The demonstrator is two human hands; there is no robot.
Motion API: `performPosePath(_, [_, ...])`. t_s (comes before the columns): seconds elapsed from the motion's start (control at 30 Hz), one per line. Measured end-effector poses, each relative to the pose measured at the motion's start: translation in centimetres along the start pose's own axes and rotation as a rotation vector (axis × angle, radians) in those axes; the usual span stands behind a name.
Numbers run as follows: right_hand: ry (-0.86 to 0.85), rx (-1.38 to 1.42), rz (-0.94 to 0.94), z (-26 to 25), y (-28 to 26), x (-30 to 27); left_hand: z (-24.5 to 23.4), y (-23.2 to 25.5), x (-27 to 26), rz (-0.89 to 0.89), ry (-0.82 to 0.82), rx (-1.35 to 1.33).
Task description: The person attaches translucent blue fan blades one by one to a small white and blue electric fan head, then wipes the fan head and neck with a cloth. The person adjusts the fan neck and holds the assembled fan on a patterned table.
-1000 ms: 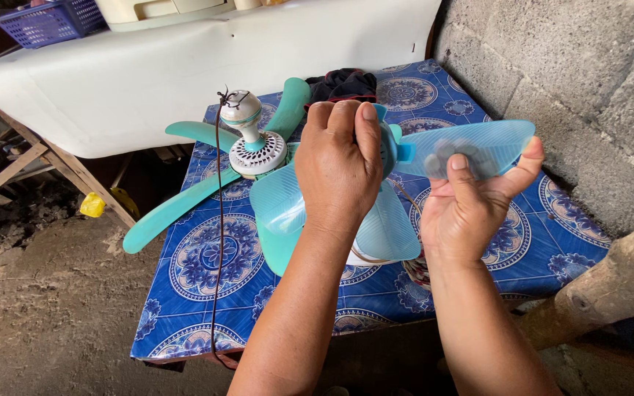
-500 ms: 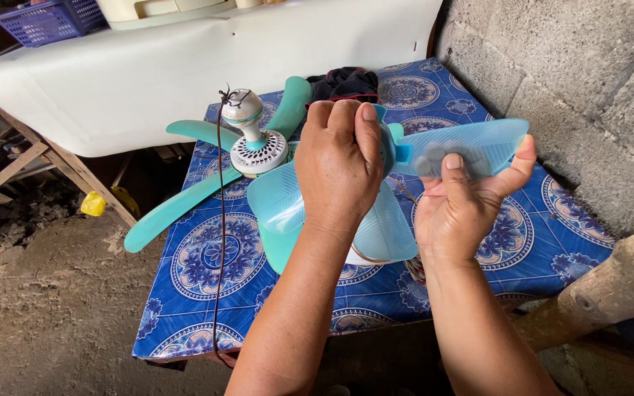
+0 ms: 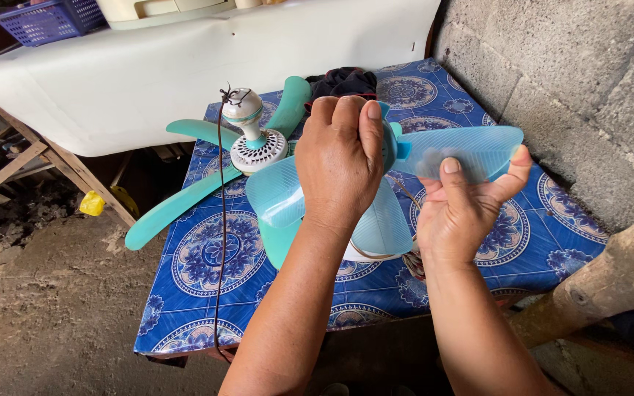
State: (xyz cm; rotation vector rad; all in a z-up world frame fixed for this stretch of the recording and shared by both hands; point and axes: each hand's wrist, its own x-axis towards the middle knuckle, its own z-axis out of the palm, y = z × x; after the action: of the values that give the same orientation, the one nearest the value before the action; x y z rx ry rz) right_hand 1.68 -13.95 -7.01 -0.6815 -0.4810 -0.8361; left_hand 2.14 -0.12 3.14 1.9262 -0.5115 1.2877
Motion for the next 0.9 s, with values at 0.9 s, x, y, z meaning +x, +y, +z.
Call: performPosePath(0.9, [-0.134, -0.797, -0.167, -4.3, 0.2, -8.8, -0.5, 0.4, -3.7, -0.031, -0.108, 0.240])
